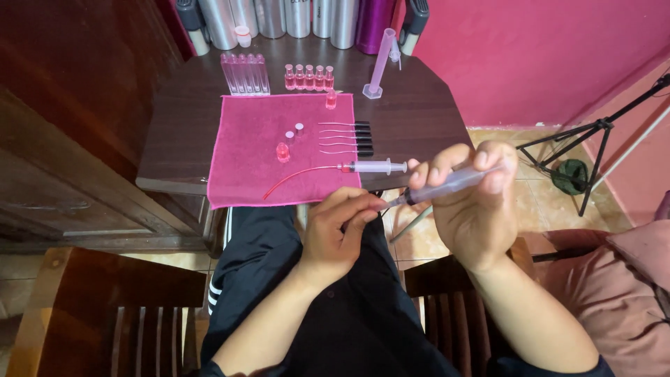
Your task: Using a syringe to fill small vials with pink liquid and capping them on a workspace.
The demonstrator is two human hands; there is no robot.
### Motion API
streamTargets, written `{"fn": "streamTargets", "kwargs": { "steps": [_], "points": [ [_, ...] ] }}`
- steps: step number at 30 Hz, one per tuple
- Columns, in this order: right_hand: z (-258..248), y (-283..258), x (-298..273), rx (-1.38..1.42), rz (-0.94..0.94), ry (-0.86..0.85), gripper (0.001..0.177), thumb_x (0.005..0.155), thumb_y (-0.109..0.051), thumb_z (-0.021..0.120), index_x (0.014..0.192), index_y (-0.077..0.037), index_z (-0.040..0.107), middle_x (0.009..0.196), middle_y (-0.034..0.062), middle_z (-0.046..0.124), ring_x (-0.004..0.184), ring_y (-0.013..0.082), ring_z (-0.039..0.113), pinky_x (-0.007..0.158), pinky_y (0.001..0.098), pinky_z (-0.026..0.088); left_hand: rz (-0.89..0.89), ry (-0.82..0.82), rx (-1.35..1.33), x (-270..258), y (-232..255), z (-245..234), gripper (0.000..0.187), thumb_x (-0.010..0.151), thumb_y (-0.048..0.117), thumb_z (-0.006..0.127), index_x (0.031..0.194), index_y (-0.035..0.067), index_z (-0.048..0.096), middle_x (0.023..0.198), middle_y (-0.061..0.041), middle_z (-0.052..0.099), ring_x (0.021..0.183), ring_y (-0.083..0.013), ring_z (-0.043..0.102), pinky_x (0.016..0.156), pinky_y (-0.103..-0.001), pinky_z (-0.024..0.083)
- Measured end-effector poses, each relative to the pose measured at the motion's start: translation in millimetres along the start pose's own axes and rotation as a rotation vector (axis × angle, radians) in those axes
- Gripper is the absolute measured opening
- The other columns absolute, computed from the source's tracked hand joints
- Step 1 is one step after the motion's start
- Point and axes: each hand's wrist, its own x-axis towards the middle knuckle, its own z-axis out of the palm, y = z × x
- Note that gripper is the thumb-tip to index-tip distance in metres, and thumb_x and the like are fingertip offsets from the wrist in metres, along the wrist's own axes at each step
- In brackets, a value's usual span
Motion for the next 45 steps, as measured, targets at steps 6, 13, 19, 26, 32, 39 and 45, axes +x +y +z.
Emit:
{"fn": "streamTargets", "kwargs": {
  "steps": [6, 13, 19, 26, 32, 39, 45],
  "points": [
    [1, 19, -12, -0.019, -0.079, -0.023, 0.017, 0.117, -0.044, 0.040, 0.116, -0.027, 0.044, 0.100, 0.0109, 0.054, 0.090, 0.0289, 0.065, 0.116, 0.0543, 0.043, 0.063, 0.089, 0.082, 3, 3, -8, 0.026, 0.107, 0.020, 0.052, 0.107, 0.007, 0.074, 0.100, -0.006, 0.070, 0.092, -0.0232, 0.067, 0.082, -0.032, 0.052],
    [-14, 54, -11, -0.034, 0.101, -0.024, 0.023, 0.111, -0.043, 0.049, 0.121, -0.024, 0.040, 0.124, 0.0207, 0.054, 0.113, 0.0330, 0.066, 0.079, 0.0337, 0.055, 0.136, 0.155, 0.290, 1, -22, -58, 0.022, 0.106, 0.027, 0.057, 0.110, 0.014, 0.074, 0.097, -0.006, 0.069, 0.083, -0.0287, 0.068, 0.076, -0.038, 0.055],
    [-39, 73, -10, -0.821, 0.151, -0.247, 0.029, 0.087, -0.020, 0.079, 0.105, -0.007, 0.060, 0.107, 0.0164, 0.069, 0.100, 0.0283, 0.068, 0.094, 0.0437, 0.052, 0.064, 0.096, 0.403, -19, -43, -101, 0.018, 0.103, 0.028, 0.063, 0.106, 0.016, 0.077, 0.095, -0.007, 0.069, 0.078, -0.0356, 0.069, 0.074, -0.046, 0.057],
    [7, 102, 8, -1.147, 0.129, -0.613, 0.027, 0.088, -0.018, 0.076, 0.113, -0.009, 0.074, 0.085, 0.0120, 0.071, 0.072, 0.0339, 0.067, 0.069, 0.0468, 0.057, -0.047, -0.060, 0.450, -37, -73, -119, 0.012, 0.097, 0.022, 0.069, 0.100, 0.015, 0.078, 0.093, -0.009, 0.069, 0.077, -0.0375, 0.069, 0.072, -0.048, 0.057],
    [-52, 131, 56, -1.362, 0.153, -0.490, 0.018, 0.093, -0.014, 0.072, 0.109, -0.007, 0.076, 0.104, 0.0161, 0.069, 0.106, 0.0406, 0.064, 0.092, 0.0504, 0.051, -0.120, 0.117, 0.318, -19, -101, -126, 0.042, 0.090, 0.024, 0.080, 0.130, 0.017, 0.072, 0.122, -0.008, 0.069, 0.105, -0.0297, 0.072, 0.088, -0.041, 0.060],
    [-162, 179, 126, -1.479, 0.332, -0.346, 0.027, 0.103, -0.015, 0.068, 0.128, -0.008, 0.072, 0.118, 0.0131, 0.061, 0.117, 0.0289, 0.059, 0.106, 0.0407, 0.043, -0.222, 0.251, 0.425, -39, -147, -191, 0.014, 0.099, 0.010, 0.064, 0.099, 0.009, 0.078, 0.092, -0.004, 0.078, 0.076, -0.0183, 0.071, 0.073, -0.030, 0.054],
    [-196, 219, 131, -1.407, 0.520, -0.334, 0.029, 0.098, -0.015, 0.071, 0.126, -0.016, 0.075, 0.121, 0.0122, 0.062, 0.119, 0.0271, 0.057, 0.109, 0.0393, 0.041, -0.414, 0.486, 0.507, -65, -190, -232, 0.042, 0.108, 0.011, 0.046, 0.068, 0.004, 0.054, 0.063, -0.007, 0.054, 0.055, -0.0163, 0.049, 0.056, -0.031, 0.033]
  ]
}}
